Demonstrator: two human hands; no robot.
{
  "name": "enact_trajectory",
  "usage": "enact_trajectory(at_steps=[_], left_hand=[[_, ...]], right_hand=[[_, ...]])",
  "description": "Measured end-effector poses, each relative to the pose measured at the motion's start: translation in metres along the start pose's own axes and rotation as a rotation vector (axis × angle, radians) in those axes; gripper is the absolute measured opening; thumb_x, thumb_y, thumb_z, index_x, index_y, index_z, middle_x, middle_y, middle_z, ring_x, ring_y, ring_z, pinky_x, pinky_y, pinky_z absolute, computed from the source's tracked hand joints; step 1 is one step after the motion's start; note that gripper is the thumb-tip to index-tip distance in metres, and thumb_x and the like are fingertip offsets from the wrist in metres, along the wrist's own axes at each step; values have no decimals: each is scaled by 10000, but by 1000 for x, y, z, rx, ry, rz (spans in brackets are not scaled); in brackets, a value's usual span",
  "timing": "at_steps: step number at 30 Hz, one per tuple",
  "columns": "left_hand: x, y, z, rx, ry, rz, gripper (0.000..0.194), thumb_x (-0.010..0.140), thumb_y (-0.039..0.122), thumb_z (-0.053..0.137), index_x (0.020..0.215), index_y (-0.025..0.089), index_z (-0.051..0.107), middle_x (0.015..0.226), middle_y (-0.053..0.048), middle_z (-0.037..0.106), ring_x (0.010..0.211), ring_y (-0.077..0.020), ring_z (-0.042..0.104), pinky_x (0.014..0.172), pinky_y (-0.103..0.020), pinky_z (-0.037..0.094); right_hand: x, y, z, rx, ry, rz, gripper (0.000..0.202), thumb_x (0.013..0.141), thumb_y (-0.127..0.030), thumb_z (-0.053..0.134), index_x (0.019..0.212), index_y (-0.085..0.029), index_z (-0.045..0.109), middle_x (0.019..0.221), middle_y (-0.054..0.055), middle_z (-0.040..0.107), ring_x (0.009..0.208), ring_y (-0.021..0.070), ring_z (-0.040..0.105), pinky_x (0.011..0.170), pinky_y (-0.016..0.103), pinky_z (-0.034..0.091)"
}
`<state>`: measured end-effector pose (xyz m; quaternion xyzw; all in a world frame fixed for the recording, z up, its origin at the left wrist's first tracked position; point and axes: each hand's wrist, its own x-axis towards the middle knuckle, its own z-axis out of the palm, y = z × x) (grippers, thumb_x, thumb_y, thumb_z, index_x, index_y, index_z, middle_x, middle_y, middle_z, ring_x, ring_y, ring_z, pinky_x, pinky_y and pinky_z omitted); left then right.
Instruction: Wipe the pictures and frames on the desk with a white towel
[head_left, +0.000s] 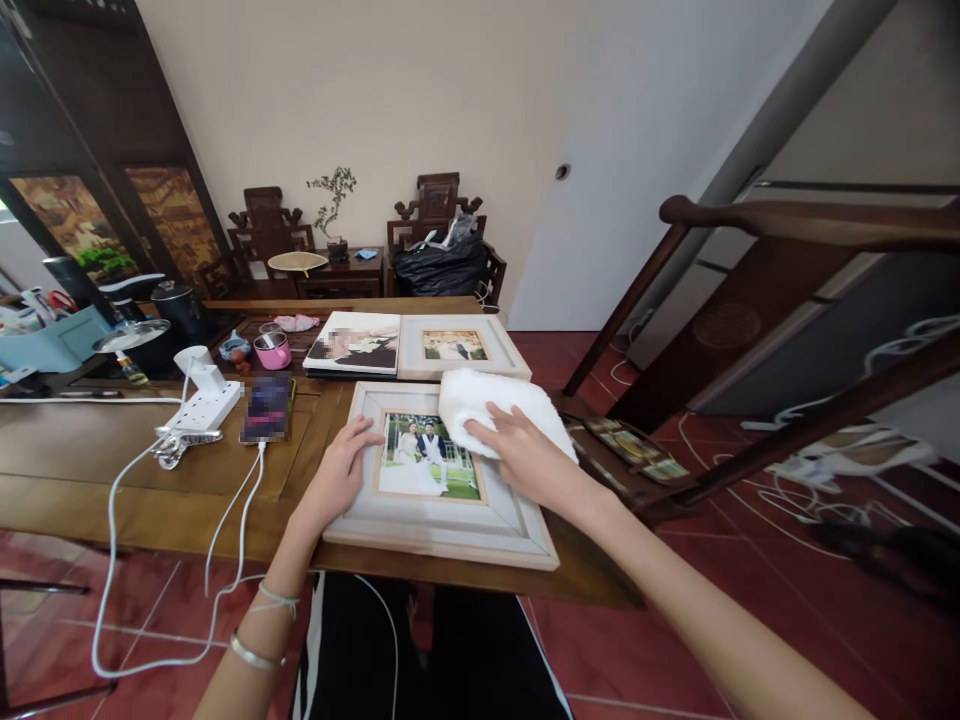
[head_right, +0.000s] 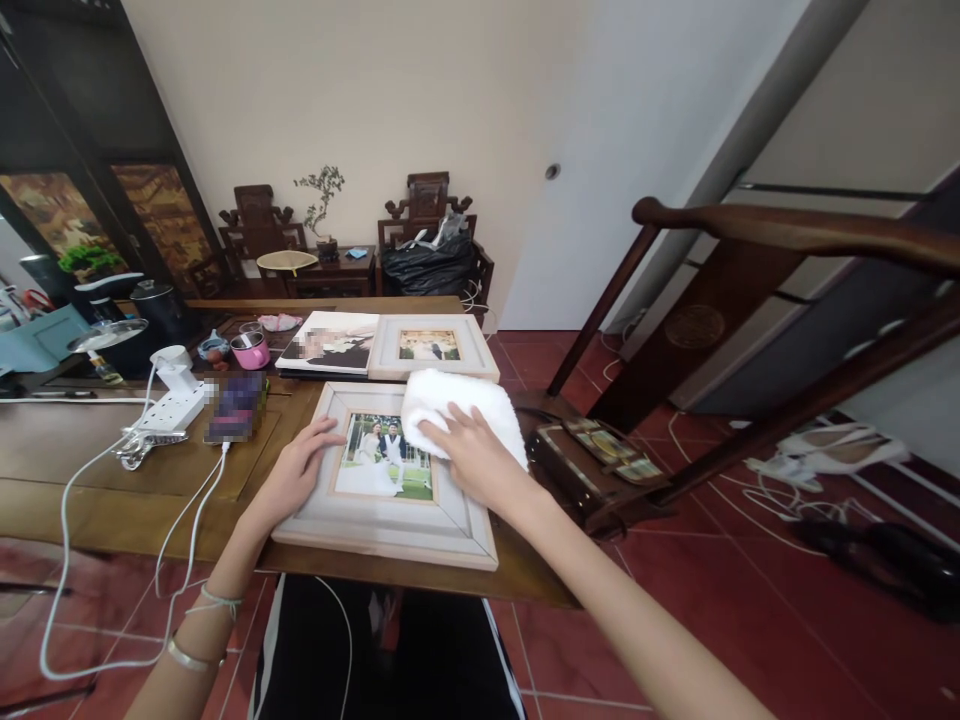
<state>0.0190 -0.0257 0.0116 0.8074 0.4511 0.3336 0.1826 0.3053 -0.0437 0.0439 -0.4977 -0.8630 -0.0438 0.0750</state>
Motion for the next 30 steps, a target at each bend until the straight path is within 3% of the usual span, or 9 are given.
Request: enact_trajectory(at_steps=[4,10,13,17,22,26,30], left_hand=[[0,-1,1,-3,8,4,380,883,83,331,1073,187,644,1348,-99,528,1348,-223,392,1122,-460,315],[0,-2,1,10,2,17,391,882,70,321,1083,181,637,1344,-102,530,1349,-220,389,1130,-466,304],[0,-2,0,15,-17,22,390,887,78,315,1093,177,630,1342,-107,532,1351,-221,386,1129,-468,306],[0,0,-3,18,-28,24,384,896,96,311,1110,176,620,1344,-110,531,1353,-226,383,1122,-477,314],[1,-1,-4,16,-29,30,383,899,111,314,1119,165,623,1342,-115,533,1354,-225,381,1128,-472,307],[0,-2,-3,11,-13,31,384,888,104,328,1116,178,627,1333,-100,546,1346,-220,394,1125,-472,314],[0,-3,-1,-2,4,29,382,879,97,334,1098,173,638,1321,-97,559,1339,-217,405,1126,-466,316]], right_hand=[[-41,-26,-17,47,-80,-59,739,603,108,383,1283,-149,520,1339,182,514,1359,340,309,1076,579,288],[-82,-56,-43,149,-143,-125,805,572,108,353,1278,-239,527,1348,104,534,1335,281,374,1076,503,359],[-75,-50,-35,158,-109,-72,792,569,92,358,1278,-221,522,1372,113,510,1357,281,334,1076,505,352],[-39,-19,-12,165,11,25,737,608,59,369,1294,-182,489,1373,138,497,1372,287,302,1063,515,342],[7,15,3,174,147,104,654,672,27,356,1296,-139,461,1256,164,570,1280,325,422,965,498,404],[15,7,0,65,81,46,656,651,55,379,1277,-108,486,1201,193,594,1310,330,376,1045,535,288],[-9,-14,-14,65,-34,-29,683,618,78,378,1259,-118,507,1183,178,601,1327,299,357,1080,528,251]])
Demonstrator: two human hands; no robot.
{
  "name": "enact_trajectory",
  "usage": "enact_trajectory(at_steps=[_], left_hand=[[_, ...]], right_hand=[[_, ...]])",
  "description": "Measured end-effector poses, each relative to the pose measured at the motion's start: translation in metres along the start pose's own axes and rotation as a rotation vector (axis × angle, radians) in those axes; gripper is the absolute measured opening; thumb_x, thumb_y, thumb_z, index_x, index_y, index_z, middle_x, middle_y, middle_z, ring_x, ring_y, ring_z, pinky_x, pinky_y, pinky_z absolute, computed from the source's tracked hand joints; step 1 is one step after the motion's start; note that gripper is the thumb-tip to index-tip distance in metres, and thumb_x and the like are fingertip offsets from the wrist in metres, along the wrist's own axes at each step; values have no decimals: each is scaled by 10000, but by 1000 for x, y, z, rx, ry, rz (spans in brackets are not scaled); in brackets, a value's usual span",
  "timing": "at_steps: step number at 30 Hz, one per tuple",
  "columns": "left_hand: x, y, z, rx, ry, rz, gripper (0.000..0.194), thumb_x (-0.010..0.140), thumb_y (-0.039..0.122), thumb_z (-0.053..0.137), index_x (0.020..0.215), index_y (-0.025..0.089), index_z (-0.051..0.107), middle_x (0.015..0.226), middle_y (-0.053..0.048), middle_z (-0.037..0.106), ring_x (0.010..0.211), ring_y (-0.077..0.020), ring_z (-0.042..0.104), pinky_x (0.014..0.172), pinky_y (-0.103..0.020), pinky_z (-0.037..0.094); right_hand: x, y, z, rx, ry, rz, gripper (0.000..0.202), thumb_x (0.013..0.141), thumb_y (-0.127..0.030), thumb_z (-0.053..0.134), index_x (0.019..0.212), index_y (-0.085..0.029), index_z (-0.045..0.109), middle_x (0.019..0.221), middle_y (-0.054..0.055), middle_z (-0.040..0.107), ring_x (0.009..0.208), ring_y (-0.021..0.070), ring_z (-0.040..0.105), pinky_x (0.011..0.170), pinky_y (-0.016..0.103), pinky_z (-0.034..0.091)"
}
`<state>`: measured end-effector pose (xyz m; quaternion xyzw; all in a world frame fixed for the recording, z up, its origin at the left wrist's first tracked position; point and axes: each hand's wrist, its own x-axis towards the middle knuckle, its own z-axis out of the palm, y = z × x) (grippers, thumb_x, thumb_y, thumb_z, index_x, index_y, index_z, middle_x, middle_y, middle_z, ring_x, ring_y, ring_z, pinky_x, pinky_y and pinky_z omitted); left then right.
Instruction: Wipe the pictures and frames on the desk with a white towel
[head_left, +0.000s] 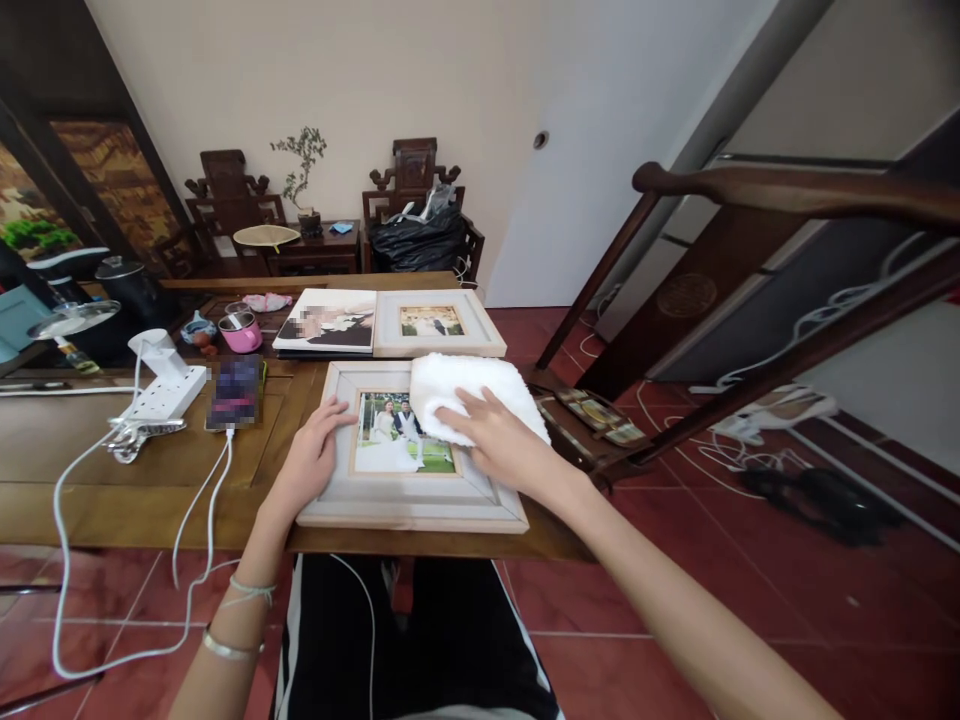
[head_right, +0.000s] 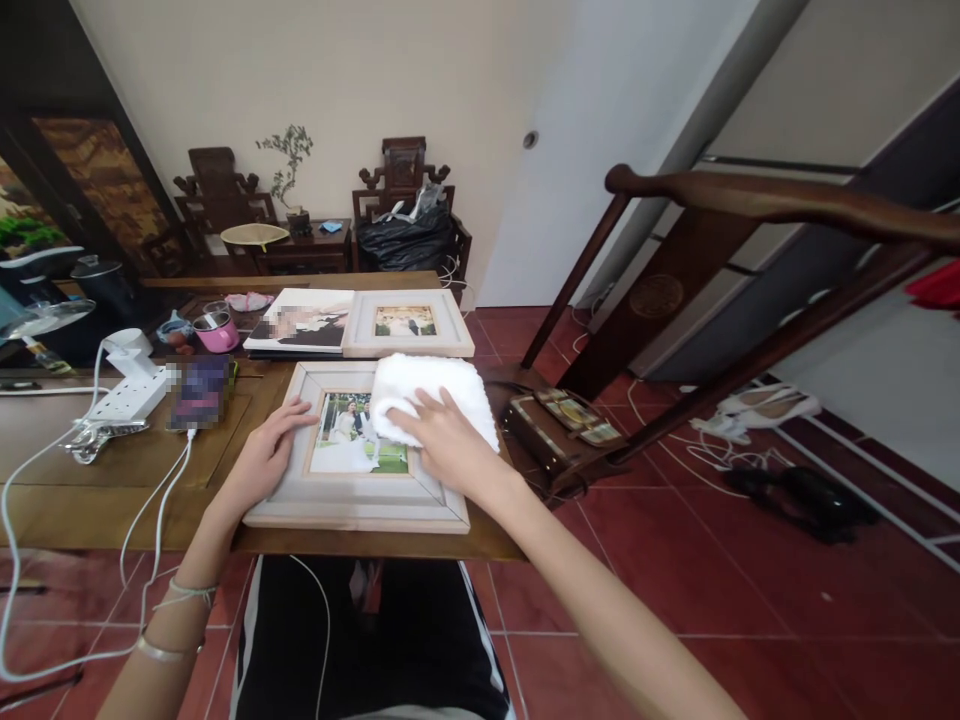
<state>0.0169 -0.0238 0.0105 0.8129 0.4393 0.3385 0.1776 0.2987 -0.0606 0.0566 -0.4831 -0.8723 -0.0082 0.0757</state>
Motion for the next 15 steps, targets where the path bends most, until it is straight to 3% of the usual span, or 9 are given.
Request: enact_trajectory(at_steps=[8,11,15], left_hand=[[0,2,1,-11,7,-8,384,872,86,337,1101,155,638,1300,-106,577,1335,-219,412,1125,-454,321],[0,3,1,-17,6,-14,383,874,85,338,1097,162,639,1299,-101,579,1337,-215,409,1127,-453,317],[0,3,0,-11,0,-12,387,874,88,334,1110,160,633,1302,-99,577,1340,-215,404,1130,-453,312]], right_hand=[[-64,-38,-31,115,-196,-44,769,601,73,367,1312,-196,482,1301,144,552,1351,277,343,1059,503,348],[-68,-38,-30,117,-174,-21,752,614,56,370,1310,-204,482,1372,146,492,1351,281,344,1039,495,378],[-49,-20,-16,85,-104,34,708,628,45,381,1294,-173,480,1404,167,450,1351,286,342,1040,491,371]])
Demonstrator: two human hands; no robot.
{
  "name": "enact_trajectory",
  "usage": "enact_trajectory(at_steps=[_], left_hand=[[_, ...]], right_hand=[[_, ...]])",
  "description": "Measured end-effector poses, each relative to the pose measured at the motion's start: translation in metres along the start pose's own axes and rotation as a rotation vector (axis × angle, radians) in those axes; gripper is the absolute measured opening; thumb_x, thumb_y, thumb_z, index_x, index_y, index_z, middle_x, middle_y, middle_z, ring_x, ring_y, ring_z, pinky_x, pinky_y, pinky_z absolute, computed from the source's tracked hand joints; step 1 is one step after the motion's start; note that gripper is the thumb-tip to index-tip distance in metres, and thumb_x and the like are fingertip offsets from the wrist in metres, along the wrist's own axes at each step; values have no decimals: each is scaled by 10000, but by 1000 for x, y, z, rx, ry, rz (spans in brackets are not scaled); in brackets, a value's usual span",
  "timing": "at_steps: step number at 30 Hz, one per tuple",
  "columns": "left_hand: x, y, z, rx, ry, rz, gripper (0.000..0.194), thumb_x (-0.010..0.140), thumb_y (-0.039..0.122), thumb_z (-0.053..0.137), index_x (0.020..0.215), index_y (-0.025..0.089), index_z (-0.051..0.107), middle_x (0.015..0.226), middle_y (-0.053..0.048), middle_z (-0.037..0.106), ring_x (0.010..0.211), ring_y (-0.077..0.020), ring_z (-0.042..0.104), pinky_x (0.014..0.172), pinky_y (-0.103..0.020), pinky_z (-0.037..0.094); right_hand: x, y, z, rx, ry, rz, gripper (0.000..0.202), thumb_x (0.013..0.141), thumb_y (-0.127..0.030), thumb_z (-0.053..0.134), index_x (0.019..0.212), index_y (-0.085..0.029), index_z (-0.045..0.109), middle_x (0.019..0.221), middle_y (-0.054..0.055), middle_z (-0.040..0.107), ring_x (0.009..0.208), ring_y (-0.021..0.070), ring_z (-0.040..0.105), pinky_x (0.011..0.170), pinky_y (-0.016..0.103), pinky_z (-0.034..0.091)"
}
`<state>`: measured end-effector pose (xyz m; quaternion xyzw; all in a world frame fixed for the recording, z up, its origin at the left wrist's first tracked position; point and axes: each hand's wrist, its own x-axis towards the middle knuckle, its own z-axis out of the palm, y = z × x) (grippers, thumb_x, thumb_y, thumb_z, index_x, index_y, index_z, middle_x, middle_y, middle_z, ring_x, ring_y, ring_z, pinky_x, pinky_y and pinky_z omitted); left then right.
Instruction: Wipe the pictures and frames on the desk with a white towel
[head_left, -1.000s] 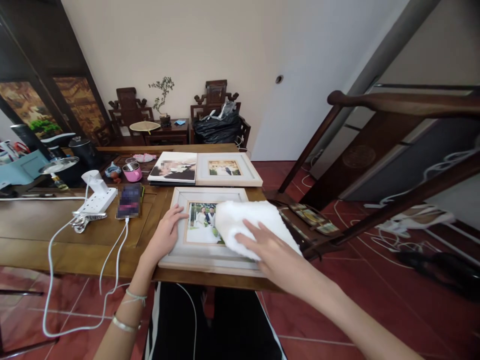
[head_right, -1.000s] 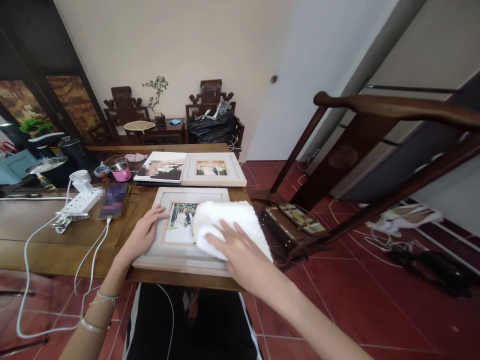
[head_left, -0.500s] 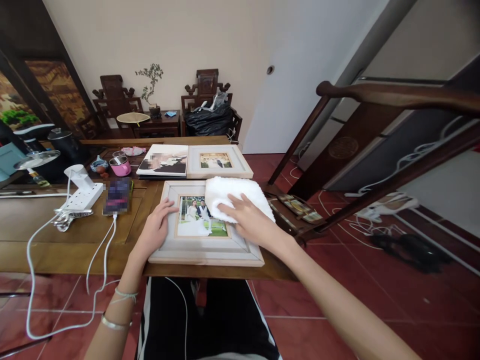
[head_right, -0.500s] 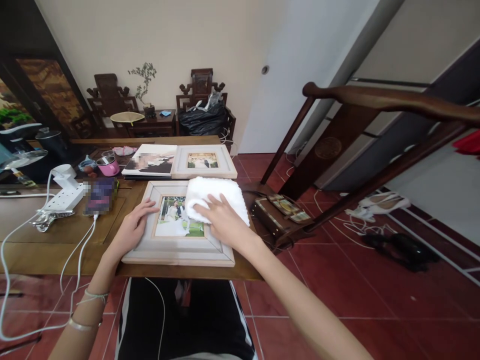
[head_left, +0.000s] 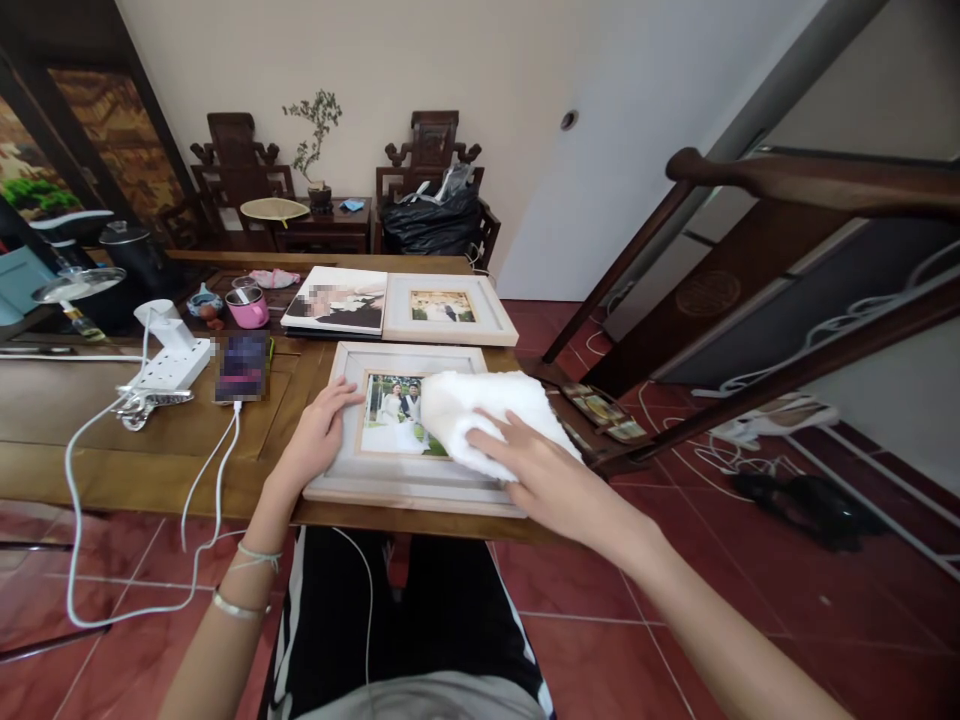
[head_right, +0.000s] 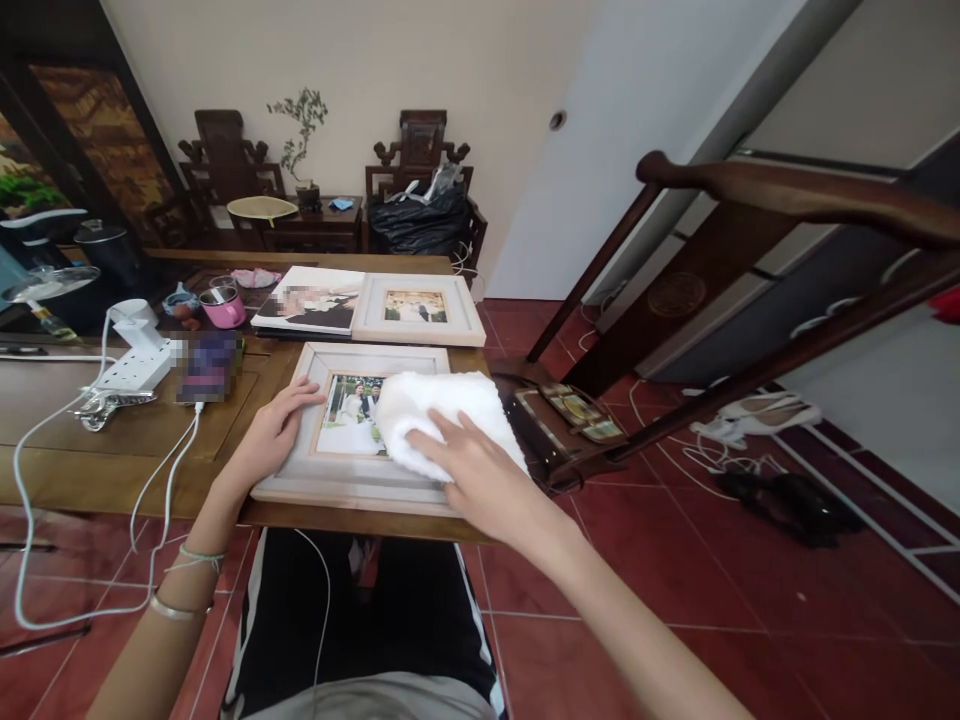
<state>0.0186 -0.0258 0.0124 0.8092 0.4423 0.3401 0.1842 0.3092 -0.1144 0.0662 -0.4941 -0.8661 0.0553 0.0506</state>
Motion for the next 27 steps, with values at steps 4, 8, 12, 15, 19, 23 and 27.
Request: enact_trajectory(at_steps=[4,8,12,15,19,23,27], left_hand=[[0,0,-1,10,-7,12,390,879,98,330,1117,168,630,1304,-91,578,1341,-218,404,1124,-462,321],[0,1,-1,15,1,3,390,878,101,338,1129,174,627,1307,-89,575,1337,-221,409,1120,-468,327],[0,3,-1,-7,16,0,398,868,89,344,1125,182,633,1297,-82,584,1332,-219,417,1121,-476,326],[0,3,0,-22,20,-11,400,865,82,345,1123,180,635,1295,-82,585,1334,-218,415,1124,-473,322],[-1,2,1,-26,19,-22,401,866,77,344,1122,181,634,1302,-82,580,1338,-216,408,1124,-473,320],[-2,-1,2,-22,19,-11,400,873,78,336,1126,178,630,1306,-87,576,1341,-214,404,1122,-477,322],[-2,-2,1,-9,4,-2,397,887,91,326,1127,173,631,1311,-94,570,1345,-211,397,1124,-472,320]], right_hand=[[40,29,12,-53,145,44,639,680,33,397,1298,-117,457,1363,203,478,1350,295,336,1074,504,300],[72,49,18,-44,236,56,505,792,-68,429,1291,-139,459,1357,184,492,1344,319,338,1053,531,295],[70,43,22,-76,223,13,557,746,-5,408,1284,-135,474,1298,185,552,1342,307,348,1065,552,268],[46,25,22,-98,185,-45,566,704,20,421,1243,-122,520,1267,204,572,1350,315,333,1088,564,238],[6,-1,11,-23,89,-112,635,654,45,420,1241,-169,526,1299,166,560,1350,290,343,1100,561,251],[-19,-15,-1,35,0,-136,667,652,34,428,1260,-223,518,1342,135,532,1358,269,333,1101,544,279],[-10,-10,4,49,4,-101,728,592,51,414,1264,-211,518,1412,131,463,1383,254,278,1122,516,254]])
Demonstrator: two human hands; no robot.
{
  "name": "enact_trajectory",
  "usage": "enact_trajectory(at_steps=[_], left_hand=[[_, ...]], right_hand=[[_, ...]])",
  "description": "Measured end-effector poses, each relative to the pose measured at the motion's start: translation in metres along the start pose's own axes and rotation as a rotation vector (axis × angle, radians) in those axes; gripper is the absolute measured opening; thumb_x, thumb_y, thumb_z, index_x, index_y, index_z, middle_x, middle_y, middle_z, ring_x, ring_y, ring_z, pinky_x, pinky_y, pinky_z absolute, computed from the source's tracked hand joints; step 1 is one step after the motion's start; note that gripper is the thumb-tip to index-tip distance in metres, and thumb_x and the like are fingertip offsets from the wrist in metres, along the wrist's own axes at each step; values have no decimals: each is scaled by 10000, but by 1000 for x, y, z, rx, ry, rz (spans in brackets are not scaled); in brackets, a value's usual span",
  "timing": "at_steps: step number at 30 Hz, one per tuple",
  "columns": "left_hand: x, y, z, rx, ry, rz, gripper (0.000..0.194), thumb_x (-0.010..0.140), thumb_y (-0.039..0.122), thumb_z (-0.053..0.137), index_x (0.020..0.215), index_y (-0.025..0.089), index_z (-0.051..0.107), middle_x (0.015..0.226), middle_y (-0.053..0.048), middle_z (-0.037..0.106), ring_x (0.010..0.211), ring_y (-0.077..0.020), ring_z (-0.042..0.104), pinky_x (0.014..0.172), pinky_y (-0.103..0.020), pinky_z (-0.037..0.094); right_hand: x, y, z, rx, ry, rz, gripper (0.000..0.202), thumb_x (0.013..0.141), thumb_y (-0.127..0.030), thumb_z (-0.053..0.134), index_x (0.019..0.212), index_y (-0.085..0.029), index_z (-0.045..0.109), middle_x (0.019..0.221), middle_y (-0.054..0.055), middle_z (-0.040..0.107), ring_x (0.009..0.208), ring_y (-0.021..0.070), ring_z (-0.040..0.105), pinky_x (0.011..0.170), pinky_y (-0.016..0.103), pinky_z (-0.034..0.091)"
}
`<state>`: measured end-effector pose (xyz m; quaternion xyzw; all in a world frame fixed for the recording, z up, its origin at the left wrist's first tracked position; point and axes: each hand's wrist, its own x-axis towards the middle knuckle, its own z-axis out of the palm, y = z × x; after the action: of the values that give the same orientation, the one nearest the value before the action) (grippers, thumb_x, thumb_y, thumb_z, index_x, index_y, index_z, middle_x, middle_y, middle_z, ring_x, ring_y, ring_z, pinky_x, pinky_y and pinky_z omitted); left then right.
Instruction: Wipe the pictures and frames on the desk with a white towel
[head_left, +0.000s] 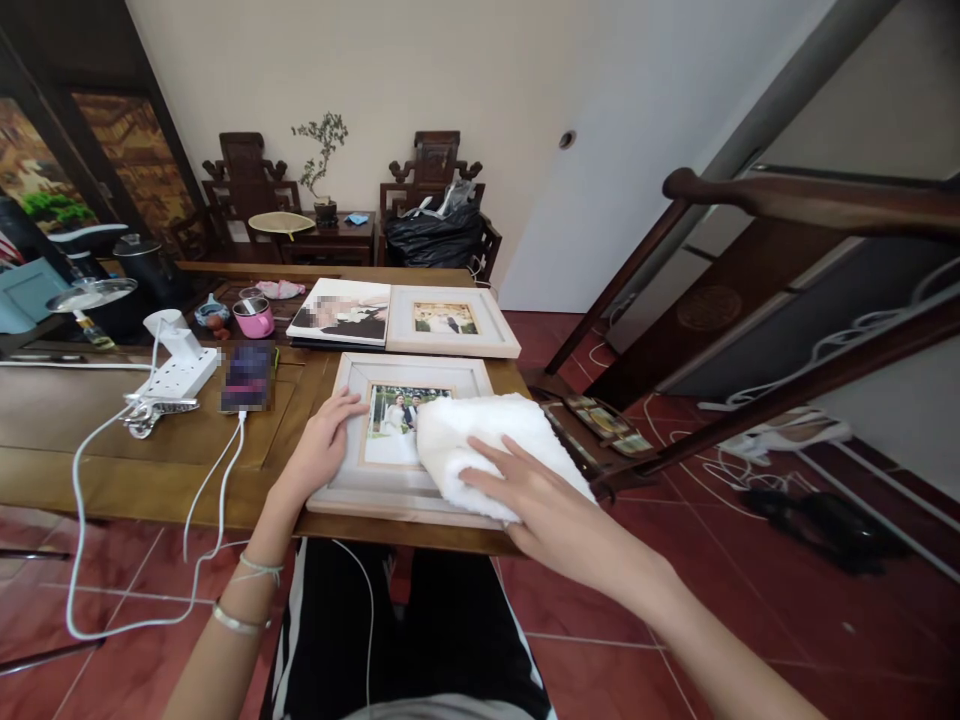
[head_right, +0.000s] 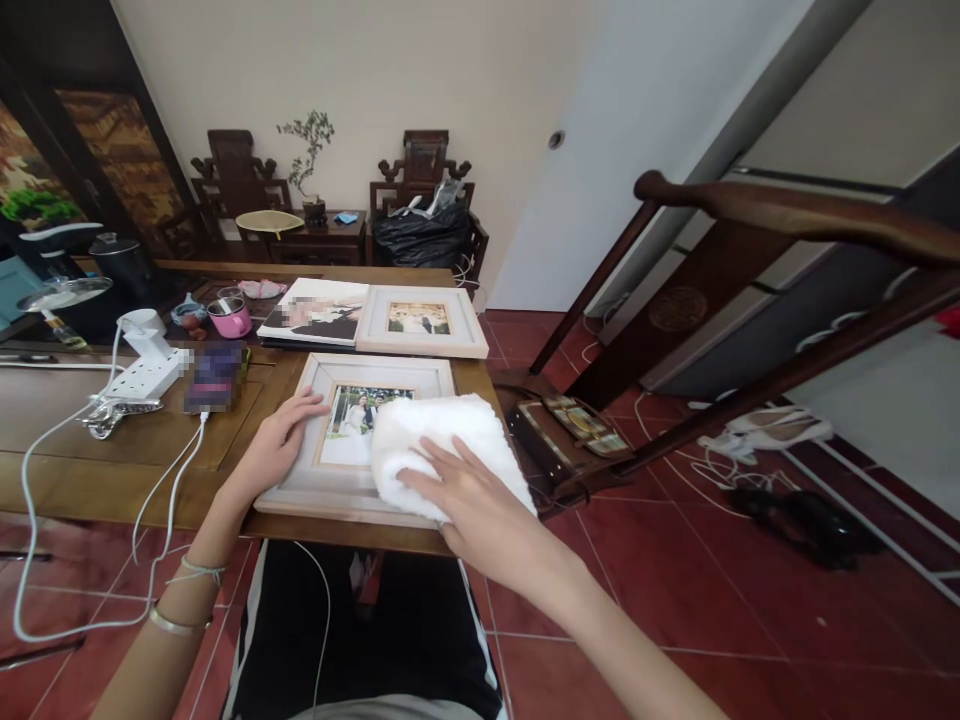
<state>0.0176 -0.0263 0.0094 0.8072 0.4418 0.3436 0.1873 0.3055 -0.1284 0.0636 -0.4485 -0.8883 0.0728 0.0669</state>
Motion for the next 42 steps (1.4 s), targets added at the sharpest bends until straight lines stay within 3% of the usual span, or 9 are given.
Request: enact_trajectory(at_steps=[7,11,15,20,25,29,34,38,42], left_hand=[[1,3,-2,15,-10,-5,388,893,107,325,1125,168,629,1316,-103,567,1344,-220,399,1123,-474,323],[1,1,0,44,11,-1,380,899,125,339,1162,169,610,1324,-106,559,1338,-219,408,1122,-476,325],[0,-2,3,85,10,-1,382,906,162,355,1220,149,573,1362,-122,523,1348,-223,392,1133,-472,307],[0,-2,6,157,-14,-20,430,914,254,400,1311,117,496,1481,-152,369,1400,-256,292,1154,-476,246],[-1,-3,8,198,-18,-17,434,924,275,391,1319,122,485,1509,-147,316,1417,-269,243,1161,-480,225],[3,-8,8,197,23,2,402,909,230,390,1275,127,521,1461,-150,387,1383,-267,311,1149,-486,256],[15,-12,5,177,16,-17,397,804,81,405,1149,131,595,1341,-153,489,1318,-260,397,1125,-481,308],[15,-6,5,118,-85,-18,493,742,0,362,1148,177,580,1414,-107,442,1367,-234,343,1134,-497,284],[11,-3,6,137,-102,-47,546,773,2,335,1262,172,506,1480,-108,372,1413,-225,261,1138,-511,263]], right_hand=[[72,57,17,-101,162,92,666,684,47,409,1328,-117,457,1413,206,437,1407,294,194,1110,552,214],[102,67,17,-173,155,121,670,705,48,406,1345,-141,456,1434,191,417,1403,311,205,1094,585,196],[92,44,15,-237,75,101,690,687,61,413,1329,-179,486,1420,171,439,1373,327,274,1075,609,206],[44,0,4,-199,-62,39,683,662,71,439,1286,-189,537,1397,187,457,1346,363,323,1060,614,254],[17,-21,-3,-92,-61,-65,689,644,76,425,1258,-206,558,1371,168,491,1353,344,320,1074,587,279],[30,-6,5,-110,-15,-14,710,625,72,439,1275,-192,542,1409,172,451,1364,333,300,1089,577,256],[68,39,13,-142,74,68,679,663,45,440,1312,-148,495,1419,202,432,1380,320,268,1092,574,225],[95,61,13,-198,105,101,687,693,41,412,1356,-137,439,1404,204,448,1378,319,269,1086,564,234],[106,58,13,-252,87,99,702,691,61,394,1359,-149,440,1415,198,433,1383,345,240,1072,598,223]])
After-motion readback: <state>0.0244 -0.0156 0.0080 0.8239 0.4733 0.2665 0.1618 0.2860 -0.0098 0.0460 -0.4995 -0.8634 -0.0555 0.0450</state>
